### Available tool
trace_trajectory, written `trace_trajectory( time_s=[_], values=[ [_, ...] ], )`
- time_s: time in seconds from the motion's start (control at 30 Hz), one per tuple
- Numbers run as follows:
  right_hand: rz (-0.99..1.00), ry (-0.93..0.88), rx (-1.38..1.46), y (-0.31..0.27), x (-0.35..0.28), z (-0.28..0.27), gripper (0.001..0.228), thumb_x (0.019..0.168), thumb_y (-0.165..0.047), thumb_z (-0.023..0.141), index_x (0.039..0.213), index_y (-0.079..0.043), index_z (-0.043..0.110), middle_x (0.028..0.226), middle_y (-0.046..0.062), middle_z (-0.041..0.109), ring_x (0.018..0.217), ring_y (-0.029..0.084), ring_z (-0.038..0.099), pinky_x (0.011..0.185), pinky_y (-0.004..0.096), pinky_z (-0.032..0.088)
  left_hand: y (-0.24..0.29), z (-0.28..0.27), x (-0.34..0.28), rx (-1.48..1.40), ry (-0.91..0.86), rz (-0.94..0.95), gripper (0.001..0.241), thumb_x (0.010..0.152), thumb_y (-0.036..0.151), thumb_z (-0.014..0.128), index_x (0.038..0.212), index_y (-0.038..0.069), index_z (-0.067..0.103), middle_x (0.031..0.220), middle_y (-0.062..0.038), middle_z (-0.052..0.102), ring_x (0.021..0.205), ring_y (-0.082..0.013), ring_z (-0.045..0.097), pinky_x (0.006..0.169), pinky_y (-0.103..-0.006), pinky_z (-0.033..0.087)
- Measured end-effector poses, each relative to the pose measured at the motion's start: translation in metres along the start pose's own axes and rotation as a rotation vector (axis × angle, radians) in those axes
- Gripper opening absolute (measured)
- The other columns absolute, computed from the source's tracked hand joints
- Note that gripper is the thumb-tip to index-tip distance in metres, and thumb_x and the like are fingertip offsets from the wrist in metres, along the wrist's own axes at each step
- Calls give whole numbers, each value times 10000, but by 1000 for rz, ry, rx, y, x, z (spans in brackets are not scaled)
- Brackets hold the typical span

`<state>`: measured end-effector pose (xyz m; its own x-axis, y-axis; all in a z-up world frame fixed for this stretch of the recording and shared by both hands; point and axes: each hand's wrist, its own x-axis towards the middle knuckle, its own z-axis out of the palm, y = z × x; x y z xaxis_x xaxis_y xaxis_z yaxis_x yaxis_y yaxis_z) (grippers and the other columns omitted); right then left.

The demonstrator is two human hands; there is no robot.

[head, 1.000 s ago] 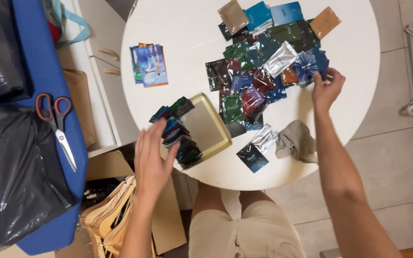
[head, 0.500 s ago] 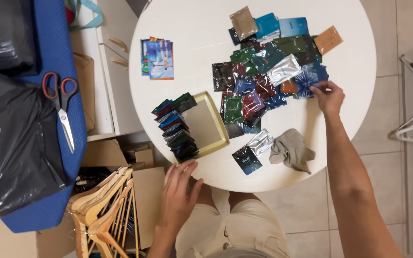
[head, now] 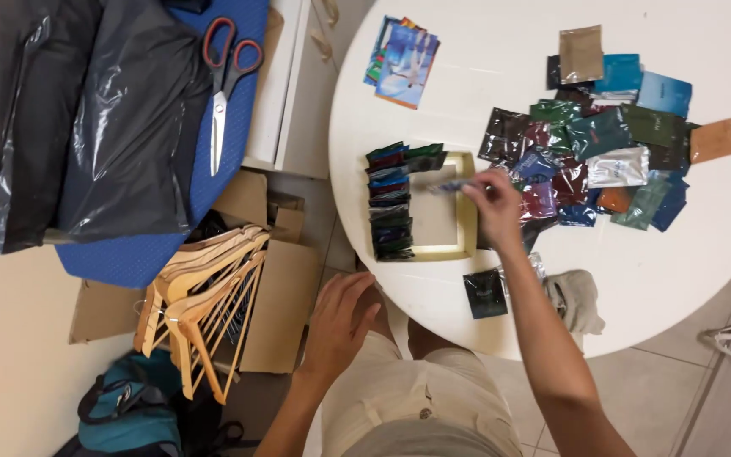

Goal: Sorting and organizing small colorful packets into neat rows on a table.

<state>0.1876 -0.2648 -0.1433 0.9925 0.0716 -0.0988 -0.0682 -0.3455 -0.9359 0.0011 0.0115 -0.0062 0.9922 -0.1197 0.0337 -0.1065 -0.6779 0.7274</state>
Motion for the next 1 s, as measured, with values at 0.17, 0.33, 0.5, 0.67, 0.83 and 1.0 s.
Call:
trace_trajectory(
  time_s=[0.17,0.33,0.5,0.67,0.83,1.0],
  values=[
    [68,18,96,22,19,41,148,976,-16,709,1112,-70,685,1004,57,717,853,147,682,818,241,607,-13,-3,-6,-1,35,-41,375,1054,263,539,1384,87,551,1378,-70,617,1255,-255,598,1165,-510,393],
    [211,48,-153,14,27,52,101,1000,-15,707,1068,-89,719,877,34,725,660,106,564,566,184,446,-19,-1,-10,-38,54,-68,363,1048,247,553,1369,78,558,1361,-77,626,1245,-263,606,1157,-515,400],
    [24,96,-342,23,33,65,74,930,70,733,976,30,690,1042,165,704,825,269,734,798,289,694,-20,-1,-8,-22,42,-66,367,1054,267,542,1379,98,555,1362,-68,621,1246,-257,602,1163,-515,395],
    [-41,116,-335,16,31,72,185,927,46,775,956,-14,603,936,144,681,742,247,693,669,287,647,-18,-2,-1,-19,50,-46,359,1047,250,557,1368,88,560,1361,-67,624,1237,-261,605,1167,-505,398],
    [13,139,-347,10,25,73,203,932,23,785,957,-11,587,962,142,644,748,256,646,676,311,635,-10,-1,6,-34,20,-27,369,1047,241,561,1379,80,555,1366,-67,615,1236,-266,590,1166,-523,396],
    [-68,310,-292,-4,7,27,366,896,-89,831,1139,-102,557,1115,86,554,728,163,695,722,304,500,-6,7,13,0,81,27,357,1039,258,571,1348,81,597,1314,-76,652,1205,-266,616,1140,-478,419]
  ],
)
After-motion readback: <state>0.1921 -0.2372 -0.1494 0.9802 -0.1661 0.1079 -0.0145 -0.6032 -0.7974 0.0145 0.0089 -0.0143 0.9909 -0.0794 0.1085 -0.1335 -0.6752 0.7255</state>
